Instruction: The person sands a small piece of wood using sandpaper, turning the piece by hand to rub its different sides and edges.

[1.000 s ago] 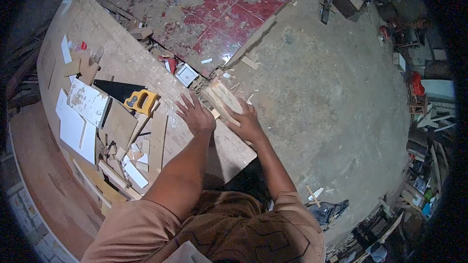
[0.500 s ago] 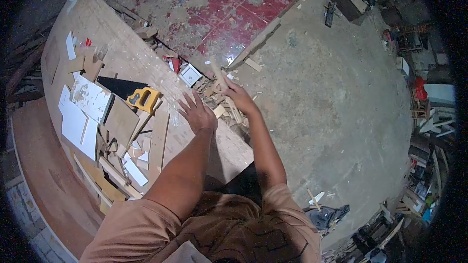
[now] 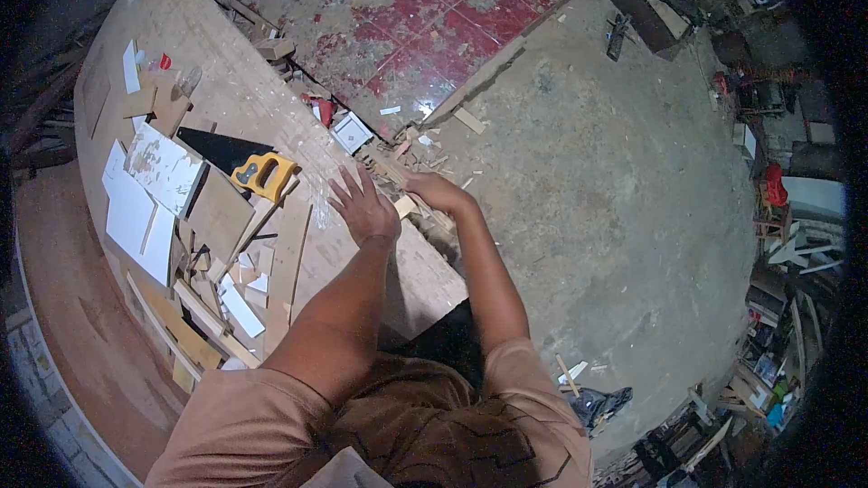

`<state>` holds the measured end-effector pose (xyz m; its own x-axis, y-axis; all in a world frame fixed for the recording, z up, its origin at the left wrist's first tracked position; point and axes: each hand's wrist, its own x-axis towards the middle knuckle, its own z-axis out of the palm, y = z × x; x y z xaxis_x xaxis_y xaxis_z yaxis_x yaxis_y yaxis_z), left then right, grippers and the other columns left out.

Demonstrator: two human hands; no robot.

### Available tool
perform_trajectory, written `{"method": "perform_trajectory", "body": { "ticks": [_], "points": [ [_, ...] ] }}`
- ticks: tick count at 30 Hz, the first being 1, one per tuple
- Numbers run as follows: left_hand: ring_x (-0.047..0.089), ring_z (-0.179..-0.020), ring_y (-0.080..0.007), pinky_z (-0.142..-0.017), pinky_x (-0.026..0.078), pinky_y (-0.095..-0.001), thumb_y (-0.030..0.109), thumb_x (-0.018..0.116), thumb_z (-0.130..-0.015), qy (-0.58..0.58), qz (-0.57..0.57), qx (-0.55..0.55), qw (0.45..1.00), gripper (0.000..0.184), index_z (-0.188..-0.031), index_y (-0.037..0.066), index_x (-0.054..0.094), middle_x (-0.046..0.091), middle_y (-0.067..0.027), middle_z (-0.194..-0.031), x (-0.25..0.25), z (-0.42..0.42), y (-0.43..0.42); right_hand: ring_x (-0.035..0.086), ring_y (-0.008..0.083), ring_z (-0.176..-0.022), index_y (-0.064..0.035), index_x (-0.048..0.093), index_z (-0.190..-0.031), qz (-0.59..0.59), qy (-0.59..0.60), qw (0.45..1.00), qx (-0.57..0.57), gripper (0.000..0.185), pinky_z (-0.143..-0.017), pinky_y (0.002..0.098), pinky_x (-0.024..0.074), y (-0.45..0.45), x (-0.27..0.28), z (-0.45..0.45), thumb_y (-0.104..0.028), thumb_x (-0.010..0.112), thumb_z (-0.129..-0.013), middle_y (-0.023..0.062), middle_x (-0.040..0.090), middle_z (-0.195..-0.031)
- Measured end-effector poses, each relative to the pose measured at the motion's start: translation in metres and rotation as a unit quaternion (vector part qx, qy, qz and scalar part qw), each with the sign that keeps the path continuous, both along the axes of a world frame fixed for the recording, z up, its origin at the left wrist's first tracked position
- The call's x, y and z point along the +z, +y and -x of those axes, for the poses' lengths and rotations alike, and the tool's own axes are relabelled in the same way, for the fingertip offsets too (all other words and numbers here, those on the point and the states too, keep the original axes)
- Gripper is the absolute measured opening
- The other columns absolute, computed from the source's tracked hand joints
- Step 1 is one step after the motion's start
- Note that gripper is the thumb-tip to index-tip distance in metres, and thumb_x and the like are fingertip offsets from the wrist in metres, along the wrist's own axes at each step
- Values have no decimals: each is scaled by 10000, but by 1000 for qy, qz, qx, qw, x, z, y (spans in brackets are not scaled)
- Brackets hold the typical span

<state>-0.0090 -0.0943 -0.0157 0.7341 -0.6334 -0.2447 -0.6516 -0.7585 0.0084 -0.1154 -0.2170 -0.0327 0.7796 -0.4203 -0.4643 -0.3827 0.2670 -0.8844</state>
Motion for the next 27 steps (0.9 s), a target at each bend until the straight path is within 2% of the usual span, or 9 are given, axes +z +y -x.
{"method": "perform_trajectory", "body": {
  "ticks": [5,7,11,14,17,21,23,25,27],
  "points": [
    [62,-1490,-471,-1192,63,-607,293,480,-941,-5,2,1,1000,709,-1576,136,205,77,-178,-1643,-3,-1,1,563,237,-1228,-16,504,-1409,99,45,971,213,538,-1050,324,410,-21,-6,10,-298,559,-954,202,574,-1384],
    [57,-1490,-474,-1191,56,-610,296,493,-931,7,2,0,1000,732,-1579,132,194,78,-181,-1642,-1,-3,0,548,226,-1254,-20,518,-1400,57,98,958,265,531,-1065,313,397,-31,51,22,-334,549,-973,182,557,-1410],
    [55,-1487,-482,-1189,49,-617,293,502,-920,17,-8,8,1000,750,-1579,125,187,84,-186,-1640,2,-4,-3,586,206,-1087,-26,562,-1355,4,58,987,147,513,-978,337,442,-4,45,52,-384,543,-989,116,655,-1241],
    [56,-1484,-491,-1187,47,-622,282,503,-915,12,11,5,1000,753,-1578,118,186,91,-192,-1637,3,-2,-2,593,135,-922,-14,601,-1274,-185,117,974,-47,480,-839,294,489,19,35,40,-391,560,-978,67,661,-1043],
    [83,-1473,-509,-1182,74,-630,239,494,-916,18,22,-1,1000,733,-1573,109,195,113,-221,-1626,8,-2,-2,598,153,-801,-12,618,-1206,-145,56,979,-135,458,-726,310,517,23,-11,17,-402,552,-975,78,651,-923],
    [80,-1475,-506,-1183,74,-630,237,493,-916,-5,20,-7,1000,732,-1575,122,195,107,-216,-1629,3,-3,-1,613,198,-703,-14,620,-1184,-289,130,930,-188,462,-625,340,528,12,8,11,-418,538,-974,101,638,-859],
    [76,-1481,-492,-1186,64,-627,241,483,-923,0,22,-2,1000,717,-1573,127,205,106,-207,-1632,2,-3,-1,658,187,-893,-2,650,-1203,-301,103,932,-175,492,-804,310,525,23,5,26,-409,618,-927,102,693,-1047],
    [75,-1485,-482,-1191,59,-620,265,487,-929,-5,18,2,1000,708,-1571,134,221,114,-195,-1633,3,-1,1,656,185,-892,7,664,-1175,-266,104,942,-175,476,-806,307,522,29,43,42,-395,627,-924,100,695,-1040],
    [74,-1489,-471,-1196,53,-612,289,491,-934,-14,20,7,1000,699,-1569,142,237,121,-183,-1634,3,-1,-3,630,211,-648,13,606,-1208,-249,91,952,-156,481,-572,350,526,25,55,53,-388,594,-942,116,655,-876]
  ]
}}
